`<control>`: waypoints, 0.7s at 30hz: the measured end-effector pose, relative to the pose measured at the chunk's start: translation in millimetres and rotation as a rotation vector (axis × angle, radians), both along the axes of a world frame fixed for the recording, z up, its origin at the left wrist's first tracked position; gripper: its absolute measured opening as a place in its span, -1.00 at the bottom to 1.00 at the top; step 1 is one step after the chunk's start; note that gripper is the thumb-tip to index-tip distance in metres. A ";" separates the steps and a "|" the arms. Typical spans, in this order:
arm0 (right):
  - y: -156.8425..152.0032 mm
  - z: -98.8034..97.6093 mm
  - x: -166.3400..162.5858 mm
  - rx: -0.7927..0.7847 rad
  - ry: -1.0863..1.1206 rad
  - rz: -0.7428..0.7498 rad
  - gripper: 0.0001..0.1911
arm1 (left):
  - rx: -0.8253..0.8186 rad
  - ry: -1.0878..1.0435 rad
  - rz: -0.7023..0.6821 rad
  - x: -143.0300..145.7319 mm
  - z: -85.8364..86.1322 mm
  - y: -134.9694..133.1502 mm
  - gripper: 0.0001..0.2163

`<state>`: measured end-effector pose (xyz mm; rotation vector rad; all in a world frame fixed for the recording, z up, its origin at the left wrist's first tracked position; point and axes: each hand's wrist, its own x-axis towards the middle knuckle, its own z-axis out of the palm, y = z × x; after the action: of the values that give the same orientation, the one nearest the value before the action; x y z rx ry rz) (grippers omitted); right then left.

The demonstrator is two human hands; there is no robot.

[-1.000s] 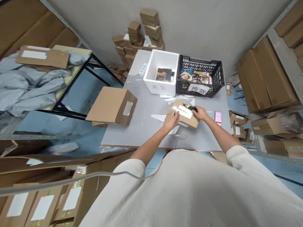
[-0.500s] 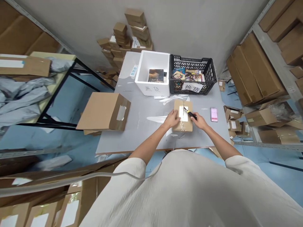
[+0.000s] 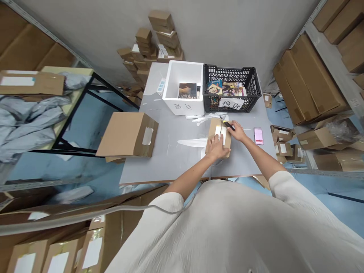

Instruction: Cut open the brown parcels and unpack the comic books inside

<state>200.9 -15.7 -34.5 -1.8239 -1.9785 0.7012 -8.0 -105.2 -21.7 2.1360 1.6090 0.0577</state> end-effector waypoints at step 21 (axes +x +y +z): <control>-35.0 -18.4 31.1 -0.063 0.062 -0.168 -0.52 | -0.104 0.158 -0.404 -33.6 -0.1 40.6 0.23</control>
<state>232.0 -50.7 -52.8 -1.9533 -1.7581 0.7655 -41.6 -64.6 -21.8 2.3866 1.1987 -0.3226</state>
